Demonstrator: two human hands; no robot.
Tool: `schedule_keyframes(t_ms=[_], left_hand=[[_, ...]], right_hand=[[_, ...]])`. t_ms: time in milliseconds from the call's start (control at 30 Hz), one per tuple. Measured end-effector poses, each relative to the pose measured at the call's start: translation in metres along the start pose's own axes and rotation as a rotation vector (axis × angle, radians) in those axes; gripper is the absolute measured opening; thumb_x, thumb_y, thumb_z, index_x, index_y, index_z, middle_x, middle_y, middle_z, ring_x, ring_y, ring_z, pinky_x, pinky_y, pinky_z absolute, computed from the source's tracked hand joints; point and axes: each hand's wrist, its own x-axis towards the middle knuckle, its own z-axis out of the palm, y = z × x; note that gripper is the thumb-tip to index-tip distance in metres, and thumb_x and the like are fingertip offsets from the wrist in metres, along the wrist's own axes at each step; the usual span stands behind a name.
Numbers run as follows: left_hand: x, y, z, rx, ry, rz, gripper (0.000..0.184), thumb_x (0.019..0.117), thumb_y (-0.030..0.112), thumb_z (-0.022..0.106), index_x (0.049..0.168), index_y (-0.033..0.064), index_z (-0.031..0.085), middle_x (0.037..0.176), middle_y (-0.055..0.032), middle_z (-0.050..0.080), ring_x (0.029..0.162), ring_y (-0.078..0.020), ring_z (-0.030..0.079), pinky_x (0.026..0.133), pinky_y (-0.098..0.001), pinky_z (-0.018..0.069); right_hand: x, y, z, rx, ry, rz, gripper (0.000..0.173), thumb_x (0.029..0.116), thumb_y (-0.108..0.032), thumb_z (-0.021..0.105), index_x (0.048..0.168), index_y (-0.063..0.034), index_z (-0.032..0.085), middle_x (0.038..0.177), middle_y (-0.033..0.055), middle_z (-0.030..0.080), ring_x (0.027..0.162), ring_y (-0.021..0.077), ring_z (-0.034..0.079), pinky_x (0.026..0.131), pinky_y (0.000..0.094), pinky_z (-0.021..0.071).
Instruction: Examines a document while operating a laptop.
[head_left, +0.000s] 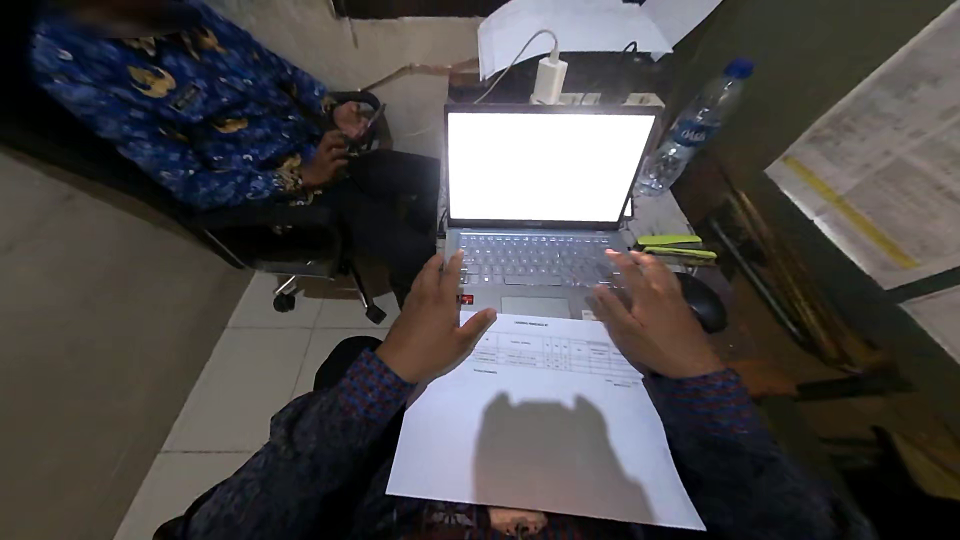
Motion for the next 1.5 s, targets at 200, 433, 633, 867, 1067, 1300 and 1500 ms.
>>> schedule_keyframes(t_ms=[200, 433, 633, 867, 1067, 1300, 1500], left_hand=[[0.038, 0.006, 0.002, 0.038, -0.089, 0.006, 0.096, 0.0908, 0.076, 0.053, 0.162, 0.0147, 0.030, 0.165, -0.0228, 0.026, 0.150, -0.0408, 0.032, 0.116, -0.0604, 0.0371], [0.063, 0.010, 0.013, 0.179, -0.114, 0.006, 0.100, 0.0889, 0.083, 0.043, 0.162, 0.0149, 0.031, 0.162, -0.0256, 0.033, 0.148, -0.0485, 0.030, 0.113, -0.0662, 0.0343], [0.061, 0.010, 0.016, 0.189, -0.110, 0.009, 0.100, 0.0879, 0.085, 0.040, 0.162, 0.0177, 0.033, 0.163, -0.0241, 0.032, 0.149, -0.0485, 0.028, 0.115, -0.0669, 0.0321], [0.062, 0.009, 0.012, 0.217, -0.137, 0.012, 0.099, 0.0888, 0.085, 0.039, 0.161, 0.0174, 0.034, 0.162, -0.0222, 0.034, 0.149, -0.0476, 0.030, 0.114, -0.0658, 0.0345], [0.063, 0.006, 0.012, 0.154, -0.093, 0.010, 0.092, 0.0951, 0.074, 0.044, 0.161, 0.0122, 0.032, 0.159, -0.0227, 0.039, 0.148, -0.0433, 0.034, 0.116, -0.0610, 0.0351], [0.063, 0.005, 0.013, 0.141, -0.027, 0.007, 0.078, 0.1008, 0.061, 0.047, 0.158, 0.0085, 0.038, 0.154, -0.0220, 0.045, 0.146, -0.0382, 0.040, 0.117, -0.0556, 0.0373], [0.062, 0.007, 0.013, 0.165, -0.034, -0.024, 0.082, 0.0970, 0.059, 0.056, 0.158, 0.0086, 0.037, 0.153, -0.0208, 0.046, 0.145, -0.0373, 0.041, 0.116, -0.0547, 0.0393]], right_hand=[[-0.024, 0.062, -0.023, -0.072, 0.287, 0.141, 0.067, 0.1017, -0.052, 0.050, 0.152, -0.0072, 0.048, 0.149, 0.0309, 0.046, 0.138, 0.0523, 0.044, 0.110, 0.0696, 0.0371], [-0.032, 0.078, -0.009, -0.057, 0.265, 0.288, 0.072, 0.0963, -0.053, 0.056, 0.153, -0.0090, 0.046, 0.143, 0.0342, 0.048, 0.125, 0.0531, 0.054, 0.097, 0.0692, 0.0473], [-0.033, 0.079, -0.007, -0.086, 0.248, 0.270, 0.072, 0.0927, -0.050, 0.061, 0.152, -0.0110, 0.048, 0.139, 0.0332, 0.053, 0.123, 0.0544, 0.054, 0.097, 0.0702, 0.0465], [-0.033, 0.079, -0.007, -0.081, 0.227, 0.258, 0.071, 0.0907, -0.046, 0.061, 0.149, -0.0079, 0.049, 0.136, 0.0343, 0.055, 0.124, 0.0559, 0.054, 0.098, 0.0720, 0.0448], [-0.034, 0.081, -0.006, -0.084, 0.215, 0.245, 0.067, 0.0913, -0.041, 0.062, 0.148, -0.0084, 0.050, 0.135, 0.0343, 0.056, 0.123, 0.0566, 0.054, 0.098, 0.0723, 0.0445], [-0.032, 0.082, -0.005, -0.055, 0.190, 0.183, 0.069, 0.0914, -0.050, 0.059, 0.147, -0.0094, 0.053, 0.135, 0.0302, 0.058, 0.124, 0.0517, 0.056, 0.100, 0.0692, 0.0454], [-0.032, 0.086, -0.004, -0.039, 0.202, 0.142, 0.068, 0.0919, -0.047, 0.058, 0.146, -0.0072, 0.053, 0.136, 0.0295, 0.058, 0.123, 0.0503, 0.057, 0.100, 0.0675, 0.0460]])
